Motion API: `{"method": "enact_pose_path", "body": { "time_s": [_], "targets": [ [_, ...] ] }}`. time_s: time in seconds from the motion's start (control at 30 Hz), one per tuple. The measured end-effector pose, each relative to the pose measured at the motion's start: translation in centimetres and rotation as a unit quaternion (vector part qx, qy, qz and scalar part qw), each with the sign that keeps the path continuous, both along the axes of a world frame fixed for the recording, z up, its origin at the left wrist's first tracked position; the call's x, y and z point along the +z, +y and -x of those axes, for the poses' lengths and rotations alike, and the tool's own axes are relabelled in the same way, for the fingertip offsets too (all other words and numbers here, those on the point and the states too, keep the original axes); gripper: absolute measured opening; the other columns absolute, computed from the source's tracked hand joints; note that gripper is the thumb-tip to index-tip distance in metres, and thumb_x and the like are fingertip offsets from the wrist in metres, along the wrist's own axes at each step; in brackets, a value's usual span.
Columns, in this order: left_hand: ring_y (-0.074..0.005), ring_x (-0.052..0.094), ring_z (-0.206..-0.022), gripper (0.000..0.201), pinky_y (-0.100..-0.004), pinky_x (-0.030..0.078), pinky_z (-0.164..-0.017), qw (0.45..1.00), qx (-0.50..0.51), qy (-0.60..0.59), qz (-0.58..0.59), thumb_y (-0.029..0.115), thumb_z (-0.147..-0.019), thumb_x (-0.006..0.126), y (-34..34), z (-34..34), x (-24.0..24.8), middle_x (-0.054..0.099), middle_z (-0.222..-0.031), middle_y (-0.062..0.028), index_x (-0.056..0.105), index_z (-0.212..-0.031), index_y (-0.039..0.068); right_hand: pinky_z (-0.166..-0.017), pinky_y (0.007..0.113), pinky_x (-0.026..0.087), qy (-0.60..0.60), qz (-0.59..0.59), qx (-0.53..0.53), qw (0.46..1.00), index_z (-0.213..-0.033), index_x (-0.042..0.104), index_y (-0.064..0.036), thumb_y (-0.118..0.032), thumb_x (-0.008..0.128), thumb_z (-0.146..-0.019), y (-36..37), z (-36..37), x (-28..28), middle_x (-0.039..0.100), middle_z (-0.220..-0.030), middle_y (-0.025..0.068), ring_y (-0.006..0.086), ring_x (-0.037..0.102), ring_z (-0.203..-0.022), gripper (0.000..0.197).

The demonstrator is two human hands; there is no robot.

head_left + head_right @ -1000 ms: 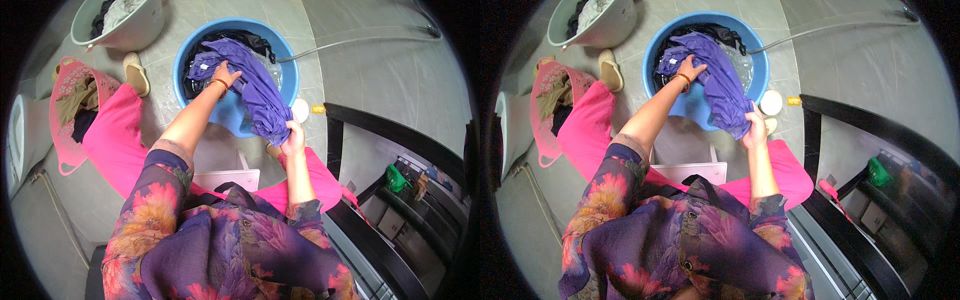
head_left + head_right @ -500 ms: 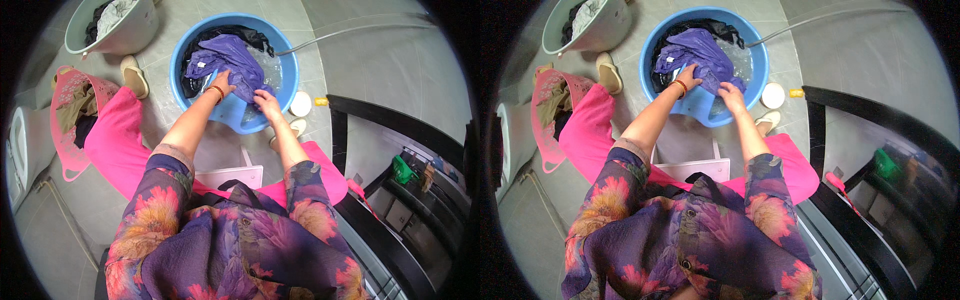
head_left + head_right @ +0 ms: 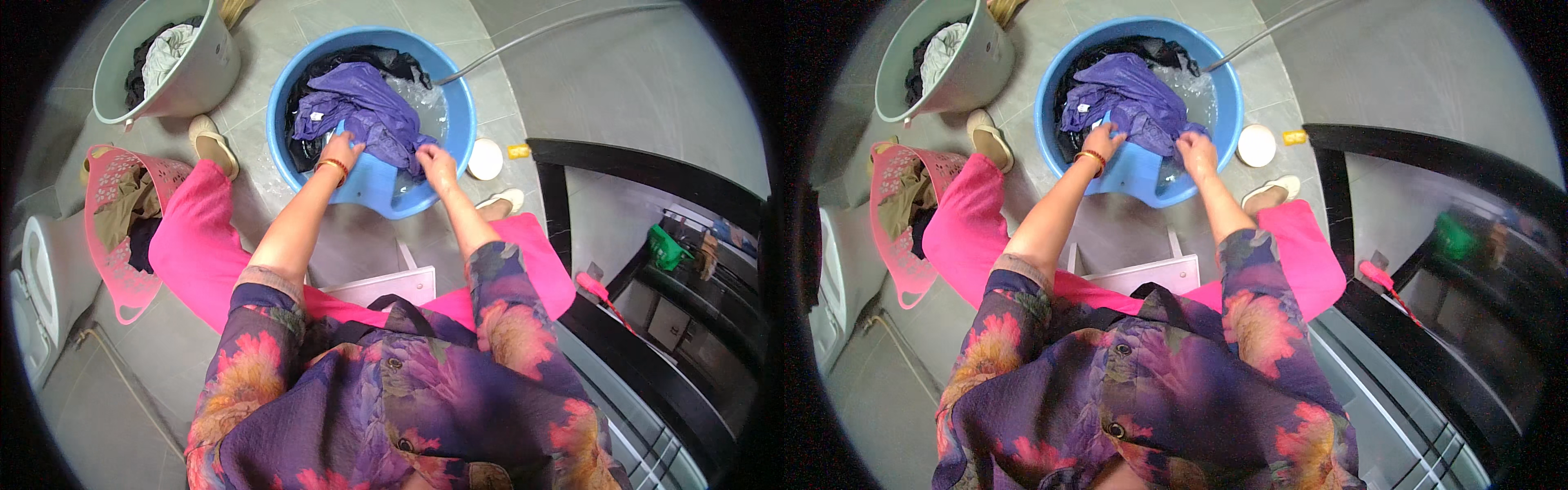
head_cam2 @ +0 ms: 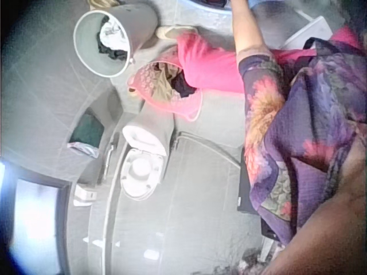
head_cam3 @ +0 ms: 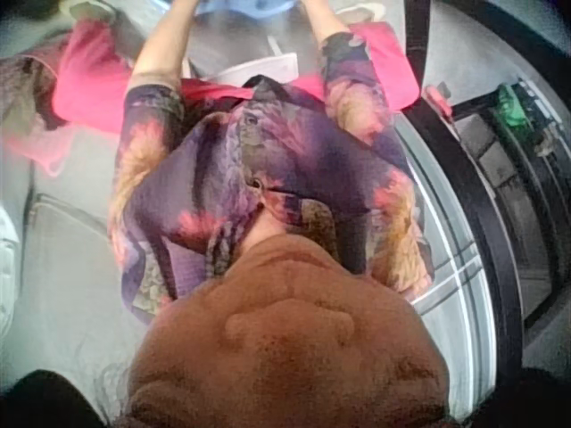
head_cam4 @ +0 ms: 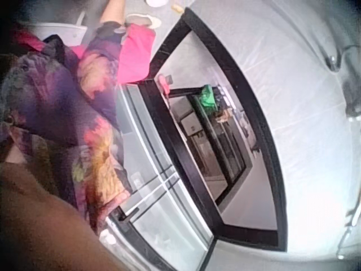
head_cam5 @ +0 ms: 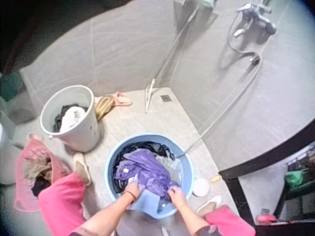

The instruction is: The person hand-washes clothes by scrubbing garments against a washboard in a basin of water, wringing each piece out by hand, and transferring them into a bucket.

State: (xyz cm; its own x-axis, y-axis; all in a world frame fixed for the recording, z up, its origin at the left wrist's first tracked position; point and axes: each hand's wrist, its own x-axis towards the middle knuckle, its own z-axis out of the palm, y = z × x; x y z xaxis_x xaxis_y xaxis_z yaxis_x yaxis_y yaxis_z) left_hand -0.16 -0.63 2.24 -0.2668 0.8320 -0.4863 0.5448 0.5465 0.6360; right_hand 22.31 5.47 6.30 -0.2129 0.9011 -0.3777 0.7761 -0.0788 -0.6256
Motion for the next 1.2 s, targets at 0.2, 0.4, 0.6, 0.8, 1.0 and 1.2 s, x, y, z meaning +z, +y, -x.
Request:
{"method": "enact_pose_path", "body": {
  "time_s": [0.2, 0.4, 0.6, 0.8, 1.0, 1.2],
  "targets": [
    [-0.0366, 0.049, -0.107, 0.061, -0.0397, 0.041, -0.09, 0.997, 0.03, 0.062, -0.046, 0.033, -0.072, 0.068, 4.3, -1.7, 0.4, 0.048, -0.115, -0.0224, 0.045, -0.122, 0.006, -0.088, 0.039, 0.042, -0.038, -0.128, 0.143, 0.981, -0.116, 0.05, -0.0115, -0.03, 0.062, -0.076, 6.0, 7.0, -1.5, 0.05, -0.118, 0.012, 0.0312, 0.05, -0.106, 0.045],
    [-0.0394, 0.051, -0.103, 0.07, -0.0448, 0.046, -0.083, 0.989, -0.052, 0.122, 0.069, 0.037, -0.068, 0.07, 7.6, -5.3, 0.6, 0.042, -0.119, -0.0235, 0.039, -0.126, 0.012, -0.077, 0.044, 0.048, -0.158, -0.044, 0.178, 0.97, -0.108, 0.054, -0.0115, -0.022, 0.054, -0.079, 10.4, 9.3, -5.5, 0.059, -0.1, 0.0158, 0.0345, 0.059, -0.09, 0.031],
    [-0.0407, 0.057, -0.084, 0.041, -0.0463, 0.047, -0.074, 0.986, -0.045, 0.159, -0.022, 0.018, -0.074, 0.056, 6.5, -3.4, -2.5, 0.051, -0.104, -0.023, 0.048, -0.112, 0.008, -0.068, 0.047, 0.046, -0.069, -0.168, -0.075, 0.981, -0.089, 0.061, -0.013, -0.016, 0.051, -0.075, 10.2, 2.8, -5.5, 0.062, -0.082, 0.0167, 0.0371, 0.059, -0.076, 0.017],
    [-0.0393, 0.053, -0.095, 0.026, -0.042, 0.042, -0.084, 0.995, 0.063, 0.049, -0.064, 0.014, -0.077, 0.05, 6.2, -1.4, -3.6, 0.056, -0.097, -0.0251, 0.058, -0.1, 0.005, -0.073, 0.045, 0.045, -0.163, -0.128, -0.126, 0.97, -0.101, 0.057, -0.0107, -0.014, 0.051, -0.078, 6.5, -2.4, -4.6, 0.057, -0.096, 0.0157, 0.0365, 0.056, -0.085, 0.024],
    [-0.0257, 0.059, -0.088, 0.029, -0.0382, 0.046, -0.077, 0.963, 0.195, -0.176, -0.052, 0.017, -0.082, 0.045, 7.7, -3.1, -0.1, 0.061, -0.096, -0.0125, 0.055, -0.106, 0.005, -0.084, 0.043, 0.041, 0.037, -0.164, 0.022, 0.986, -0.109, 0.052, -0.0074, -0.022, 0.06, -0.074, -0.5, 1.4, -4.5, 0.049, -0.108, 0.0177, 0.0349, 0.05, -0.096, 0.039],
    [-0.0113, 0.054, -0.091, 0.02, -0.0281, 0.046, -0.075, 0.826, 0.048, -0.554, -0.09, 0.013, -0.091, 0.039, 11.4, -9.4, 15.2, 0.057, -0.099, -0.0023, 0.049, -0.108, 0.008, -0.081, 0.037, 0.042, 0.211, -0.069, -0.262, 0.939, -0.105, 0.058, -0.0037, -0.015, 0.052, -0.078, 0.7, -1.8, -4.6, 0.058, -0.098, 0.0185, 0.0315, 0.054, -0.093, 0.029]
  ]
}}
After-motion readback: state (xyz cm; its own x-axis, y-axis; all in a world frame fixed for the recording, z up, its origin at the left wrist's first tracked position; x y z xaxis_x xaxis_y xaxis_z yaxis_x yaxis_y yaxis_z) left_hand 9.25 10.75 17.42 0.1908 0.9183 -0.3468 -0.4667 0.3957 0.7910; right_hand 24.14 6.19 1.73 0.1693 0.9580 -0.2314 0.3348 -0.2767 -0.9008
